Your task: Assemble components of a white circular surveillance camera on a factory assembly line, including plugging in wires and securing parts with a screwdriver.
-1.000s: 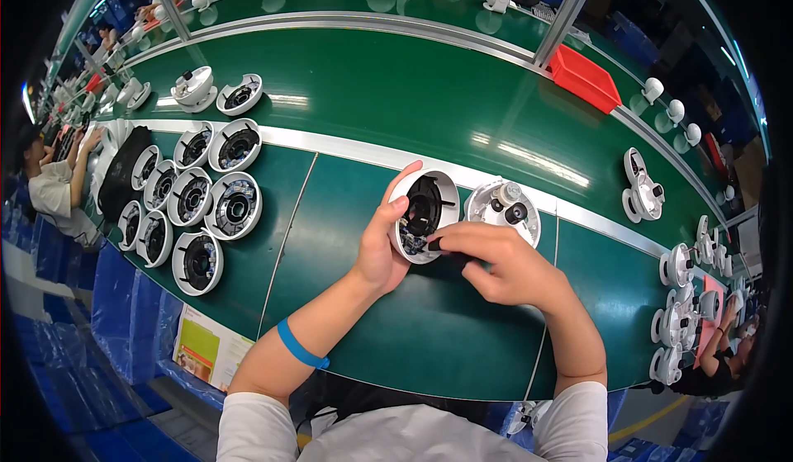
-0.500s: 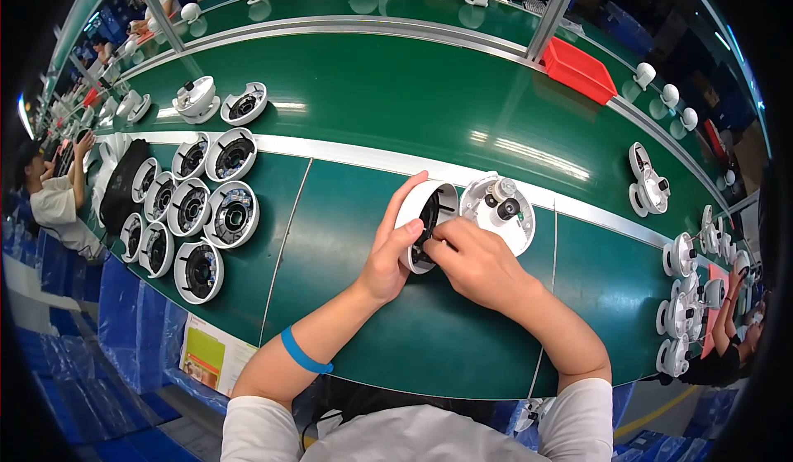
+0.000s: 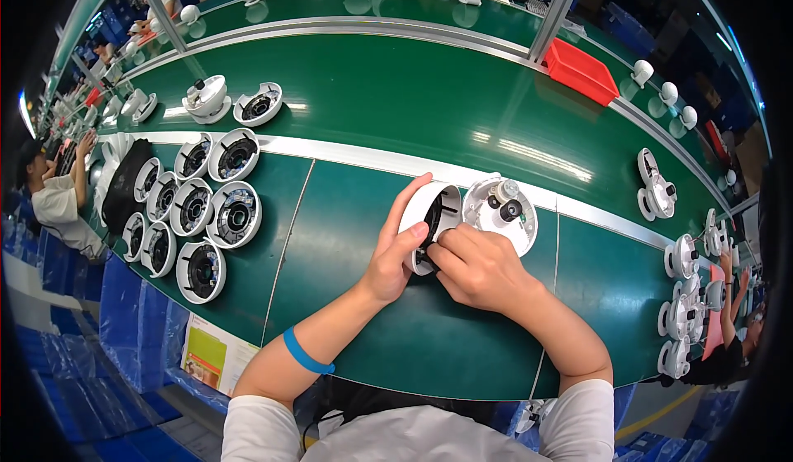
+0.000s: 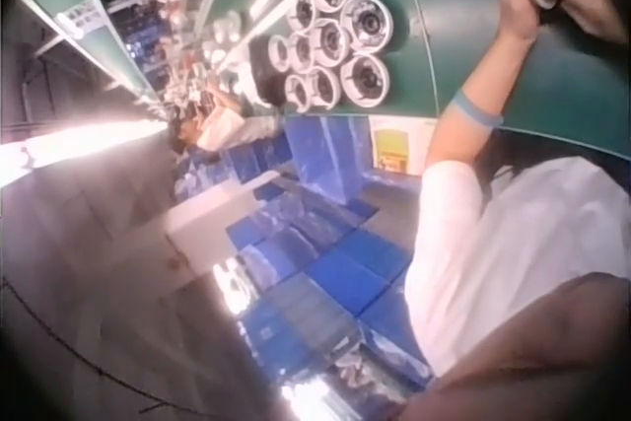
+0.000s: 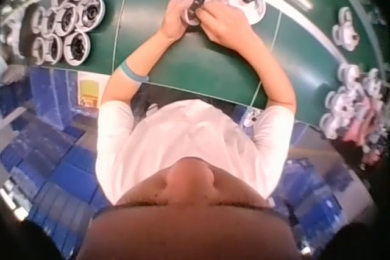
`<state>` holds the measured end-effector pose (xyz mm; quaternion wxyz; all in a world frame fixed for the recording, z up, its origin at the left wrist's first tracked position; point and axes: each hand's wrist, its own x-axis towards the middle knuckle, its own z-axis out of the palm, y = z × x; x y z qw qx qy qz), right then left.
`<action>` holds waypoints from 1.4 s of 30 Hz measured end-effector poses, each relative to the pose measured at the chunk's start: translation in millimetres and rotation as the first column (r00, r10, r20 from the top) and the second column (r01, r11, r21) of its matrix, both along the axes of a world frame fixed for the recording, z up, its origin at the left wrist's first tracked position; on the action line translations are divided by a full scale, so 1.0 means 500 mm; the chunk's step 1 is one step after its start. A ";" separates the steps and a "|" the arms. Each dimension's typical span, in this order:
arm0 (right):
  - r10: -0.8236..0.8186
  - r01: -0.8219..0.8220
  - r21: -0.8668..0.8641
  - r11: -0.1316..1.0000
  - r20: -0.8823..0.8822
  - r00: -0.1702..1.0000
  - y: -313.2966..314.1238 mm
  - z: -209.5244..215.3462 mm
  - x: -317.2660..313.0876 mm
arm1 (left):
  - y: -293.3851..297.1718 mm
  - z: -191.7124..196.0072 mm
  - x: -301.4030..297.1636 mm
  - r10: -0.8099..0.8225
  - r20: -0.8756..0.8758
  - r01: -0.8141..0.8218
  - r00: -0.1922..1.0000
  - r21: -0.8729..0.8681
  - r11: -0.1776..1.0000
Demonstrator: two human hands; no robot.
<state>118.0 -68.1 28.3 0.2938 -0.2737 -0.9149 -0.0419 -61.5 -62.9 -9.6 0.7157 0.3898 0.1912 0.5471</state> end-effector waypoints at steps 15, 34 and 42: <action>-0.003 0.003 -0.117 0.993 0.006 1.000 0.001 0.014 0.010 | -0.001 -0.021 0.022 0.225 -0.309 -0.102 0.924 0.368 0.924; -0.296 0.062 -0.588 0.806 -0.309 0.904 -0.003 0.031 0.019 | 0.004 0.018 0.010 0.032 0.167 0.001 0.985 -0.192 0.981; -0.308 0.176 -0.410 0.895 -0.283 0.909 0.004 0.036 0.048 | 0.018 0.019 0.014 0.003 0.270 0.094 0.963 -0.345 0.934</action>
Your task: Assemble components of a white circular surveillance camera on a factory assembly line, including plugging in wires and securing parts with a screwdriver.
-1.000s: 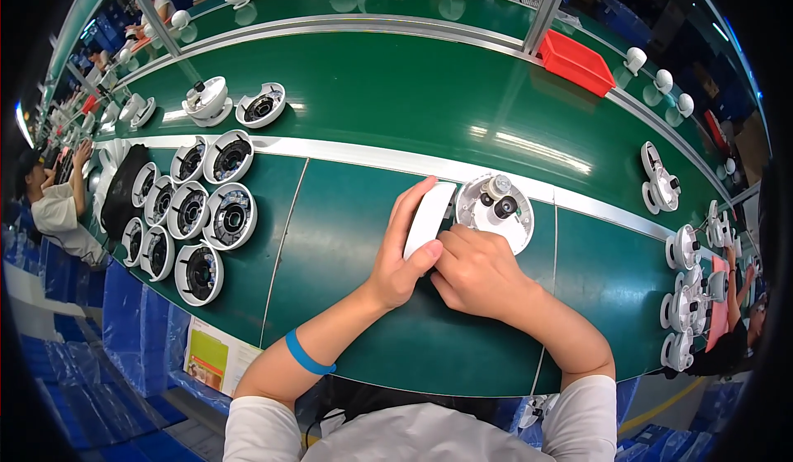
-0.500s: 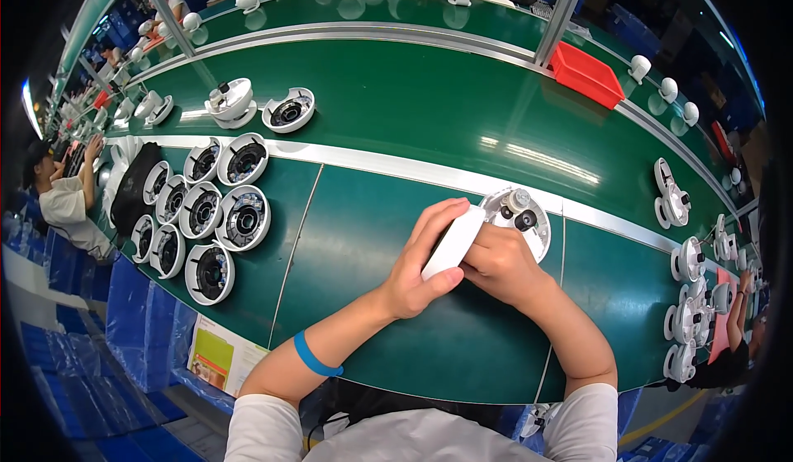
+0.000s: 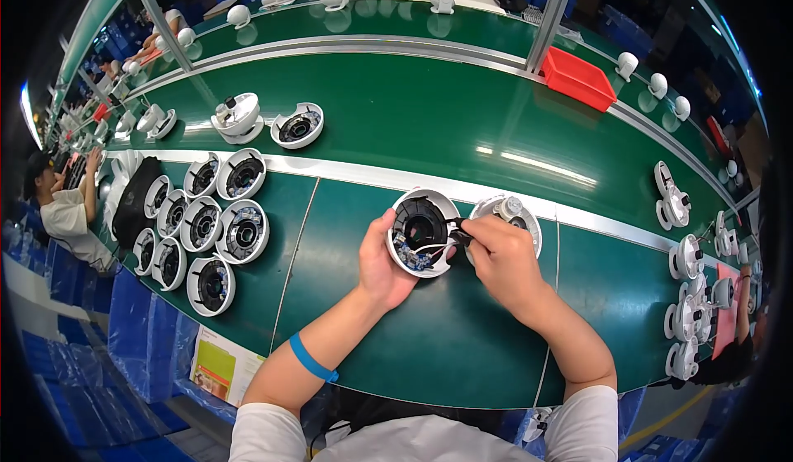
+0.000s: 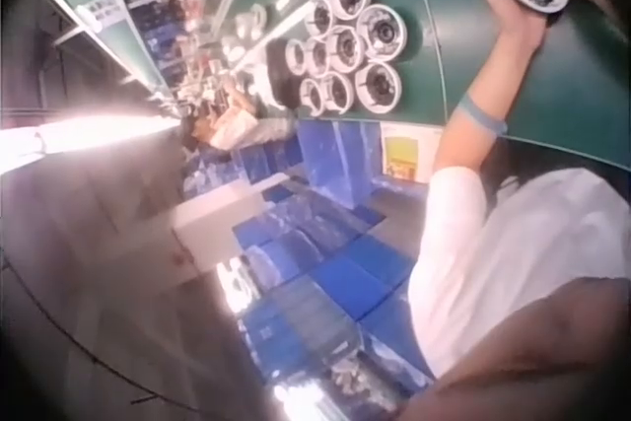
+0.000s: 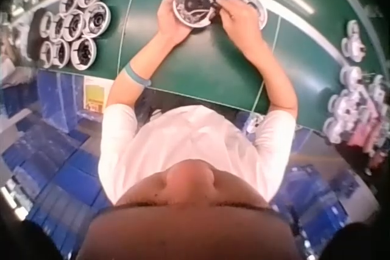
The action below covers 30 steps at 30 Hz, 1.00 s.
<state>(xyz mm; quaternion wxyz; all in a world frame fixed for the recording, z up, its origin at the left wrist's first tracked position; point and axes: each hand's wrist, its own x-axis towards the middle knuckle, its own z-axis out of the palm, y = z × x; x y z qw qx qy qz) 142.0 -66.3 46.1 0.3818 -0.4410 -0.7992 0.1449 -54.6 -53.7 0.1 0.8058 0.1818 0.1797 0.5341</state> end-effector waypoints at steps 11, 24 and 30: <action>0.202 -0.255 0.207 0.944 0.246 0.948 -0.010 -0.013 -0.022 | -0.006 -0.025 0.024 0.142 -0.414 0.046 0.899 0.412 0.910; 0.137 -0.274 0.334 0.902 0.380 0.915 -0.007 -0.033 -0.016 | -0.008 -0.029 0.041 0.258 -0.487 0.041 0.835 0.523 0.851; 0.055 -0.227 0.406 0.885 0.393 0.918 -0.019 -0.008 -0.013 | -0.012 -0.029 0.045 0.360 -0.511 0.037 0.780 0.613 0.790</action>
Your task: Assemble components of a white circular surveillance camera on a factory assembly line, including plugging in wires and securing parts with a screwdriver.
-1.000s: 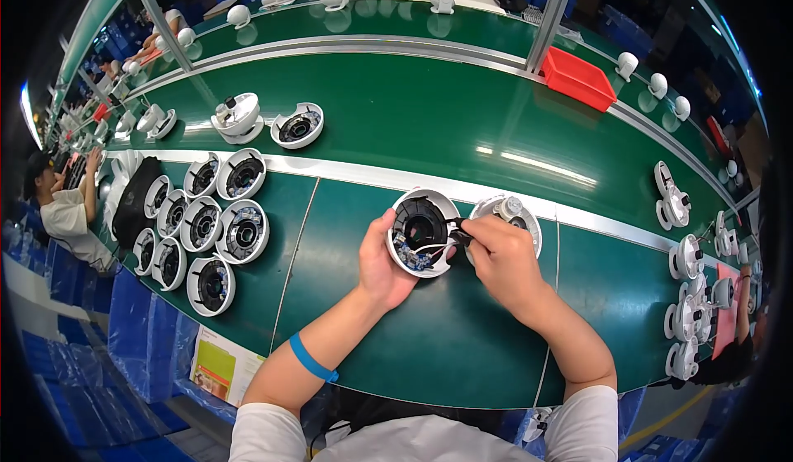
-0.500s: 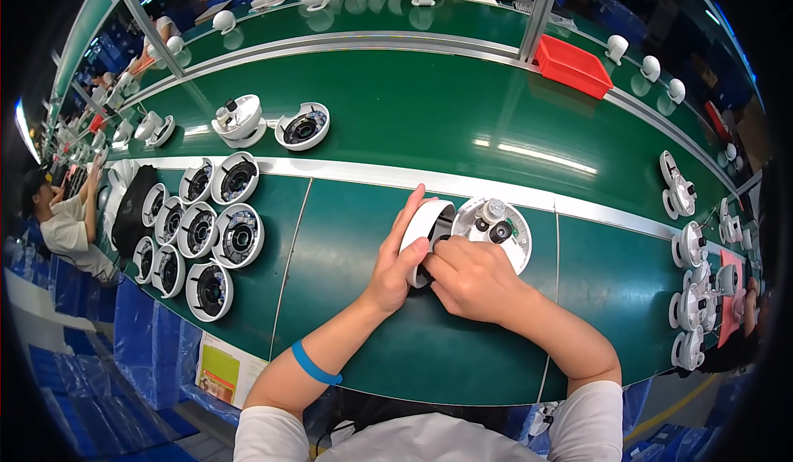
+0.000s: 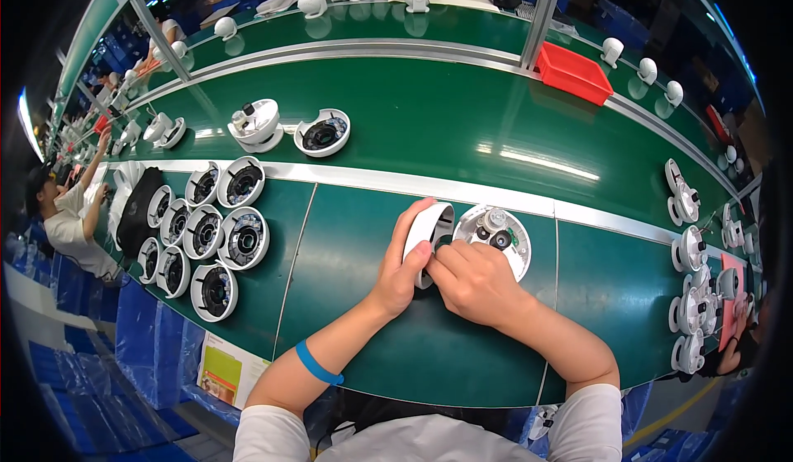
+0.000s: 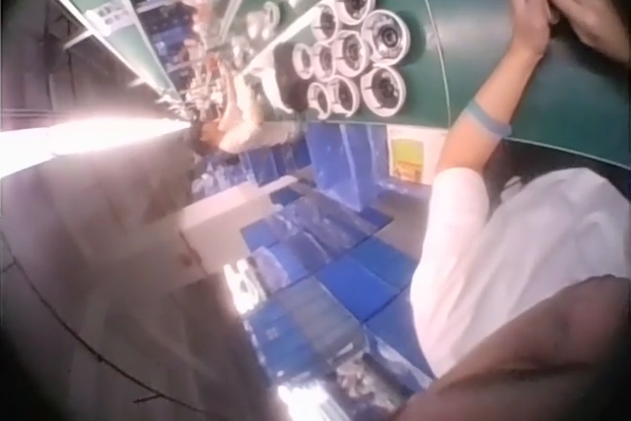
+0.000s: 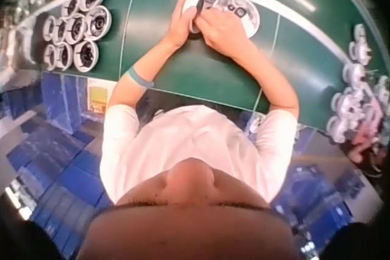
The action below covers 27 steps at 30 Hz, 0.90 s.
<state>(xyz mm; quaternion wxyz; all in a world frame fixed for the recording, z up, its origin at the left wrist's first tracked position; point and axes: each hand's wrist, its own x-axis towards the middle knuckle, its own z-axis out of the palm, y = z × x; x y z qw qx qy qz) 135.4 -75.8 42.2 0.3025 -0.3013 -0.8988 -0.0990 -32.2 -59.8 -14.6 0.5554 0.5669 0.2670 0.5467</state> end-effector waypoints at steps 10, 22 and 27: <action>-0.526 -0.392 -0.878 0.274 -0.478 0.703 0.001 0.083 0.021 | 0.145 -0.045 -0.055 0.286 0.420 -0.067 0.862 -0.464 0.883; -0.592 -0.209 -0.706 0.677 -0.691 0.416 0.292 0.040 -0.016 | 0.162 0.036 -0.232 0.415 -0.203 -0.454 0.887 -0.221 0.863; -0.704 0.016 -0.724 0.689 -0.665 0.248 0.323 0.060 -0.041 | 0.075 0.038 -0.258 0.575 -0.266 -0.583 0.774 0.054 0.810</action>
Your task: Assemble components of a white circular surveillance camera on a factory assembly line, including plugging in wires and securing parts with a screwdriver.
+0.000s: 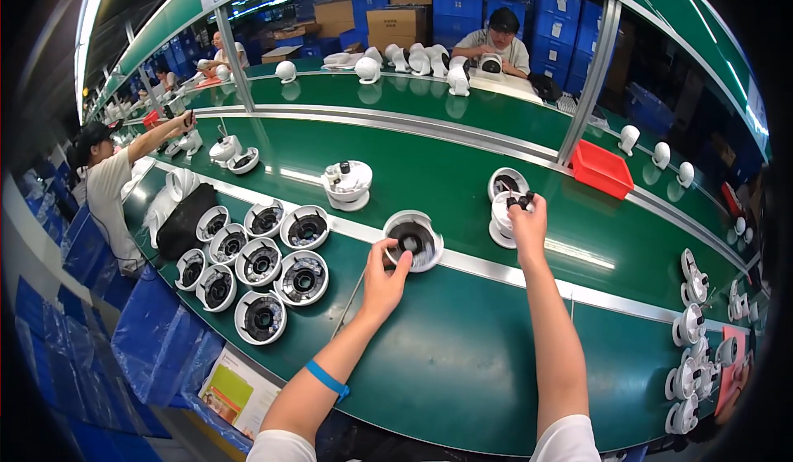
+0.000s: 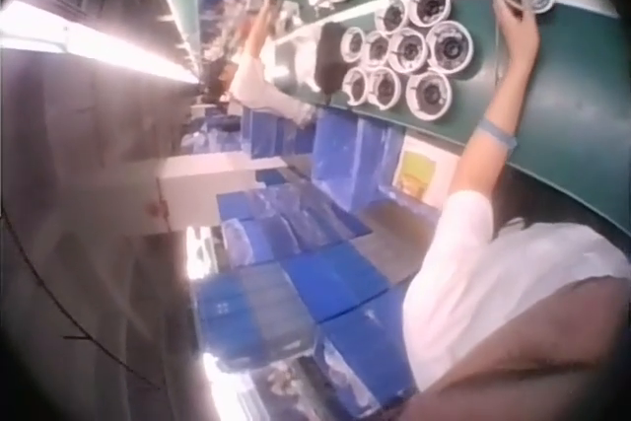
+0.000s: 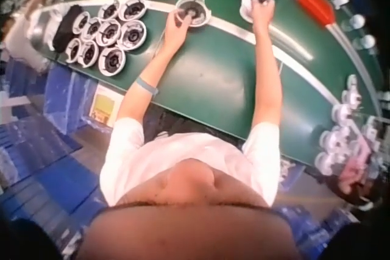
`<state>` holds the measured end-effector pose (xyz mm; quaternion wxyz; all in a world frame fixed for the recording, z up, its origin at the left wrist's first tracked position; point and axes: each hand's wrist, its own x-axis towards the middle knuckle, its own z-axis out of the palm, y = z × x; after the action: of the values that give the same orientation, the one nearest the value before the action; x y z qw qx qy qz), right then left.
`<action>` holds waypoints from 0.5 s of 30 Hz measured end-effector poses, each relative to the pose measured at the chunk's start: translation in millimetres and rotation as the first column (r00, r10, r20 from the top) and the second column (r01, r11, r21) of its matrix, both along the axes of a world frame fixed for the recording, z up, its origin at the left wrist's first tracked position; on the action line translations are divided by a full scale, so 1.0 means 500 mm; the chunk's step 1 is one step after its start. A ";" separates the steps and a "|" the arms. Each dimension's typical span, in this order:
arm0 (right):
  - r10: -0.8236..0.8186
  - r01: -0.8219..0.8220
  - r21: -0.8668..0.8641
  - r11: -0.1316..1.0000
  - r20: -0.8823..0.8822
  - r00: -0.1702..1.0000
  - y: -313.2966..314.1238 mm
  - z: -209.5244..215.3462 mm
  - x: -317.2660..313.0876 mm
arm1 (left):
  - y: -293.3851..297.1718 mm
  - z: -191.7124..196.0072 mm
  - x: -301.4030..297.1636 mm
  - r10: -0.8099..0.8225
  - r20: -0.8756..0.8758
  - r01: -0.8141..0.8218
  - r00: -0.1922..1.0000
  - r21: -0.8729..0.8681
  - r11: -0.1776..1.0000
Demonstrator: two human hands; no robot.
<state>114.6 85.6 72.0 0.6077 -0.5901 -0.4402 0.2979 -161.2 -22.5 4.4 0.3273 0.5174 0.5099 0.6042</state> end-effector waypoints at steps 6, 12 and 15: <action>0.645 -0.647 0.027 0.762 0.065 0.762 0.028 -0.006 -0.246 | -0.008 0.040 -0.061 -0.045 0.363 0.098 0.931 -0.130 0.987; 0.847 -0.880 -0.028 0.474 -0.261 0.464 0.065 0.002 -0.465 | 0.020 0.017 -0.127 0.137 0.785 -0.056 0.604 -0.130 0.990; 0.770 -0.783 -0.001 0.622 -0.178 0.612 0.094 -0.016 -0.522 | 0.023 0.029 -0.143 0.171 0.887 -0.092 0.430 -0.145 0.985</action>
<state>-146.2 132.8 64.1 0.4282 -0.3387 -0.5897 0.5951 -232.7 -11.1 18.7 0.5180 0.0661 0.3207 0.7903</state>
